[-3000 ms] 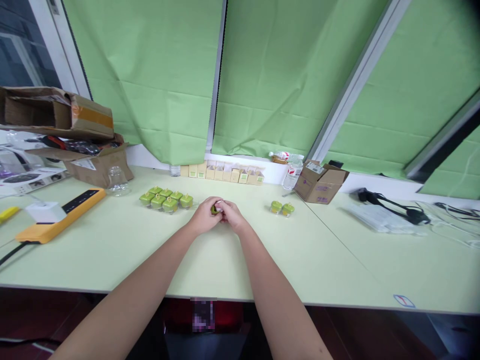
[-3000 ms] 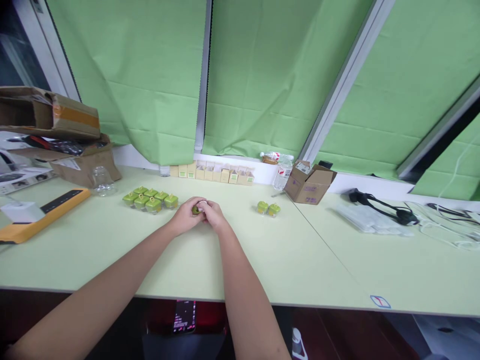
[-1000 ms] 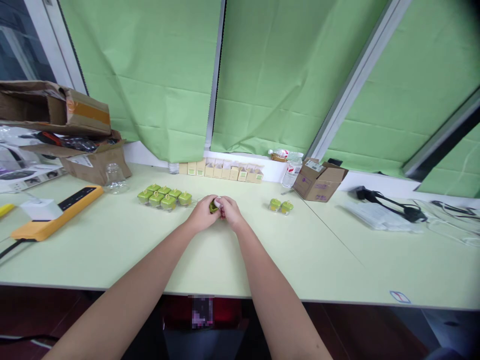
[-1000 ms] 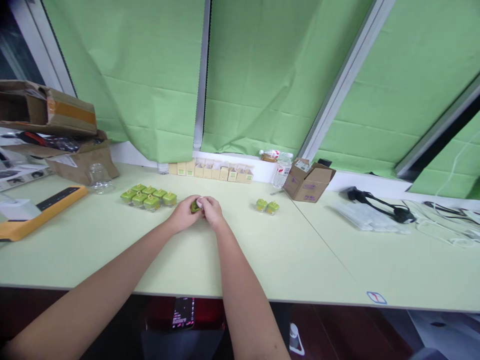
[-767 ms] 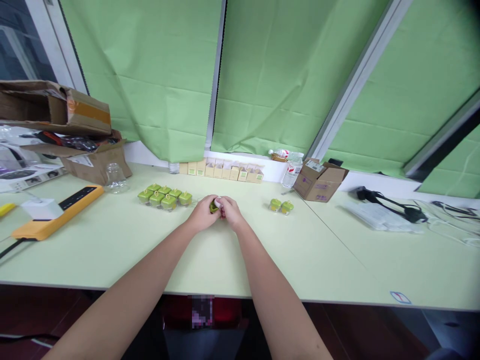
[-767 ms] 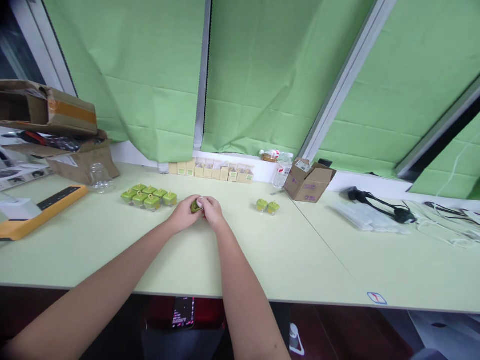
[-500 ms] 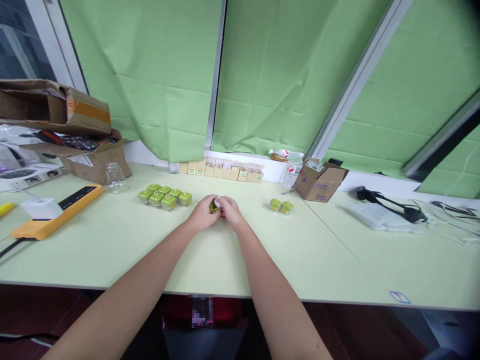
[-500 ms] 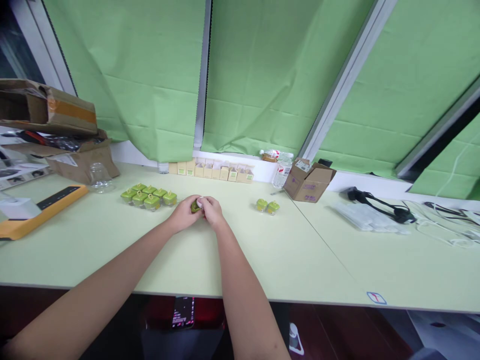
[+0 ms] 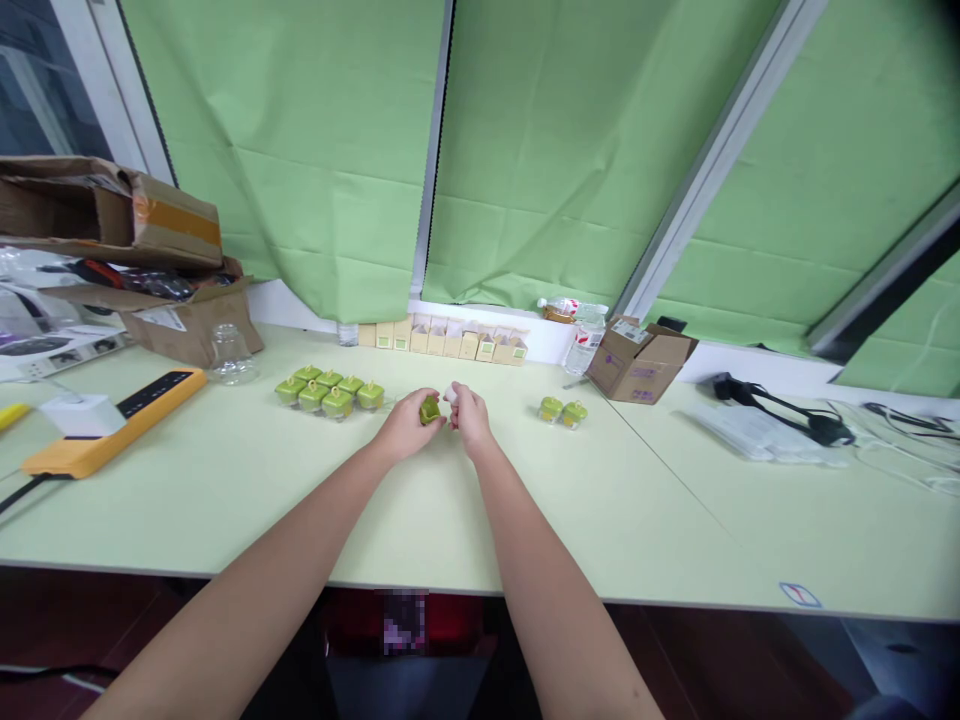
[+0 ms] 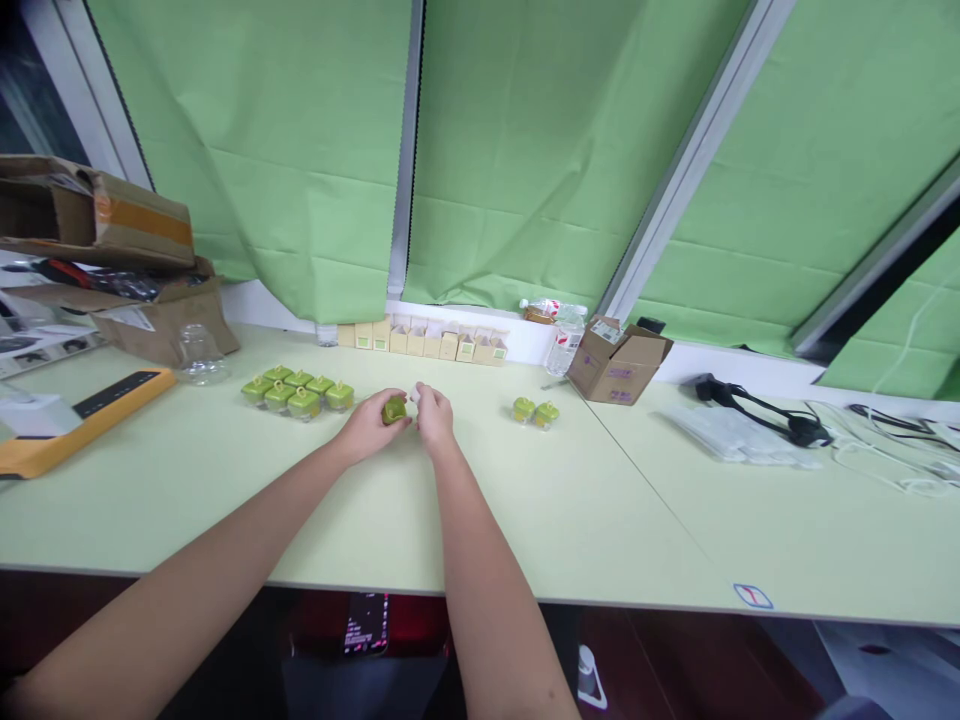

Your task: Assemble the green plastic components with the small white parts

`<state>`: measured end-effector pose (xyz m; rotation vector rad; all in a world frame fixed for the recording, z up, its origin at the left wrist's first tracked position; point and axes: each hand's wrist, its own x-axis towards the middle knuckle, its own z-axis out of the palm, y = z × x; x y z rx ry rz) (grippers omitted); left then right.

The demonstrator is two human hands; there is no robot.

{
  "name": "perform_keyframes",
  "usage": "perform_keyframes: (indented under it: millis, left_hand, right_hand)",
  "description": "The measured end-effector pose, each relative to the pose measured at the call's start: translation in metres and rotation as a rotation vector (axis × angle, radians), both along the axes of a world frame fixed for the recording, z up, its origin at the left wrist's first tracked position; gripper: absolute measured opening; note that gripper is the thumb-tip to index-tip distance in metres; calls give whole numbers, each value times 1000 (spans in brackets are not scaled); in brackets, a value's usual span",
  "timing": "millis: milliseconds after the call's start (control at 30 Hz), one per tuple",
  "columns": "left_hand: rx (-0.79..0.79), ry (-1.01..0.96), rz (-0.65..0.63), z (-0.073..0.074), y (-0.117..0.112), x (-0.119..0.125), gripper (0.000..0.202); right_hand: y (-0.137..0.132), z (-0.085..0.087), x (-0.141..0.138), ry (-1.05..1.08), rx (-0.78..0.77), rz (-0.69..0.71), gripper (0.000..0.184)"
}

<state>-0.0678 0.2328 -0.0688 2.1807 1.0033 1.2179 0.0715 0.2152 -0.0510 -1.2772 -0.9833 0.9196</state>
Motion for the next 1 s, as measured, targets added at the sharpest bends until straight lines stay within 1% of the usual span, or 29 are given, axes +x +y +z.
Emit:
perform_keyframes:
  millis: [100, 200, 333, 433, 500, 600, 700, 900, 1000]
  left_hand:
    - [-23, -9, -6, -2, 2, 1, 43]
    - [-31, -21, -6, -1, 3, 0, 43]
    - [-48, -35, -15, -1, 5, -2, 40]
    - [-46, -55, -12, -4, 9, -3, 43]
    - [-35, -51, 16, -7, 12, -4, 47]
    - [-21, -17, 93, -10, 17, -6, 52]
    - [-21, 3, 145, -11, 20, -7, 52]
    - [10, -9, 123, -11, 20, -9, 50]
    - [31, -24, 117, -12, 21, -9, 50]
  right_hand:
    - [-1, 4, 0, 73, -19, -1, 27]
    - [-2, 8, 2, 90, -20, 27, 21]
    - [-4, 14, 5, 156, -36, 88, 28]
    - [-7, 18, 5, 138, -49, 108, 28]
    - [-8, 18, 5, 118, -50, 125, 27]
    - [-10, 19, 3, 134, -53, 180, 27]
    - [-12, 20, 1, 165, -62, 227, 24]
    - [-12, 19, 0, 170, -79, 265, 19]
    - [-11, 17, 0, 213, -73, 264, 23]
